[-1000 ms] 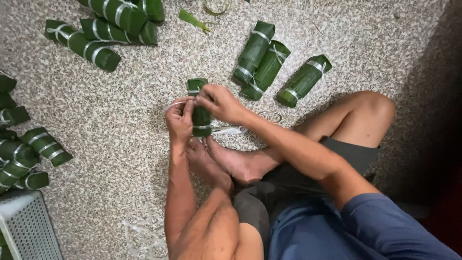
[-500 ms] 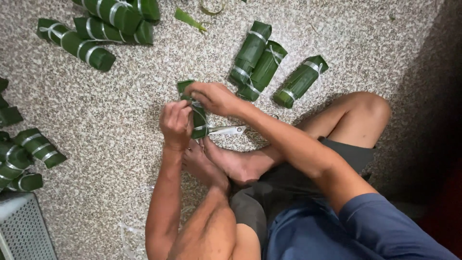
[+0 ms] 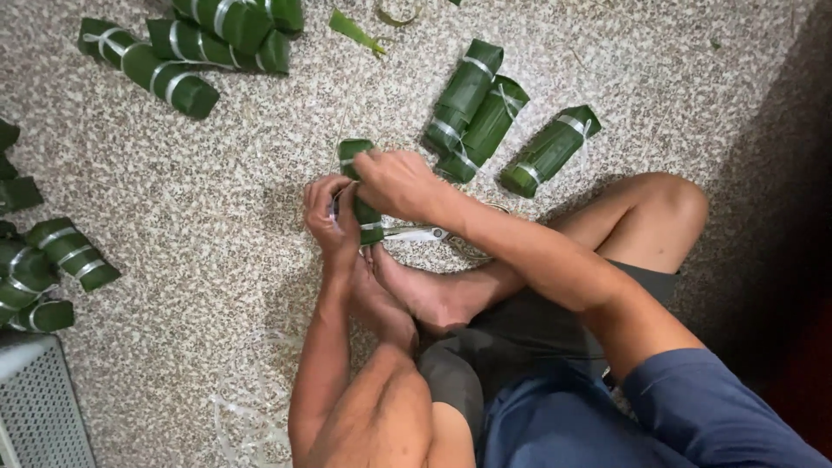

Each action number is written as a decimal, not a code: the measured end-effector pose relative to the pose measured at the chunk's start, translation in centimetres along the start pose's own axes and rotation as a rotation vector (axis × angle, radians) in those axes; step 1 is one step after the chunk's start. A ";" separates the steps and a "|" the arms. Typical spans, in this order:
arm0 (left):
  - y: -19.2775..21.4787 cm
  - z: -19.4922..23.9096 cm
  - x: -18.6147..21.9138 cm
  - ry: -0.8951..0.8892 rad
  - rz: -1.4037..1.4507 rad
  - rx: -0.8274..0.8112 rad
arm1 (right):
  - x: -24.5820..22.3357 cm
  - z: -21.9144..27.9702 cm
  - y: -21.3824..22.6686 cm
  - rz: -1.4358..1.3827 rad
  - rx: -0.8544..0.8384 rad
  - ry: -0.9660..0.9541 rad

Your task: Wrapping cylindrical food items in green leaves and securing them with white string.

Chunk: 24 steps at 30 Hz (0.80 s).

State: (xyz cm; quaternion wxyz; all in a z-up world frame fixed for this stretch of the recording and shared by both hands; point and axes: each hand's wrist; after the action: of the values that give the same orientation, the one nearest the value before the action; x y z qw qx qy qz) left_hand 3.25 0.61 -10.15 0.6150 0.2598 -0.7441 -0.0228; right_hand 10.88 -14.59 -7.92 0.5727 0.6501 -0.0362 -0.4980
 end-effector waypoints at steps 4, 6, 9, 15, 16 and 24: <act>-0.1 0.2 1.1 0.193 0.083 -0.015 | 1.9 2.0 -1.5 -0.318 0.086 -0.141; 0.0 -0.3 2.3 0.261 0.165 -0.014 | 1.3 2.8 -0.8 -0.561 0.112 -0.210; 0.7 -0.5 2.4 0.354 0.216 -0.048 | -0.5 3.3 0.0 -0.972 0.240 -0.374; -1.0 1.0 -2.0 0.103 -0.098 0.025 | 1.3 2.6 -3.0 -1.267 0.251 -0.734; -1.6 1.2 -1.3 0.071 -0.170 0.024 | 0.5 2.9 -1.2 -1.024 0.326 -0.523; -2.2 1.0 -1.8 0.136 -0.182 0.051 | -3.0 2.4 2.8 -1.300 0.380 -0.095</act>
State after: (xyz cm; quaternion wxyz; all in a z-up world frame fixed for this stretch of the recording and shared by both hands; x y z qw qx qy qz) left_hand 3.35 -0.83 -12.79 0.6527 0.3429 -0.6743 -0.0419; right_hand 9.14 -15.42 -3.60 0.0306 0.6064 0.2500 -0.7542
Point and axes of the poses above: each hand's wrist, its own z-axis away from the middle knuckle, its own y-axis out of the back of the hand, x = y × z, and after that the axes turned 6 degrees about y, right-handed
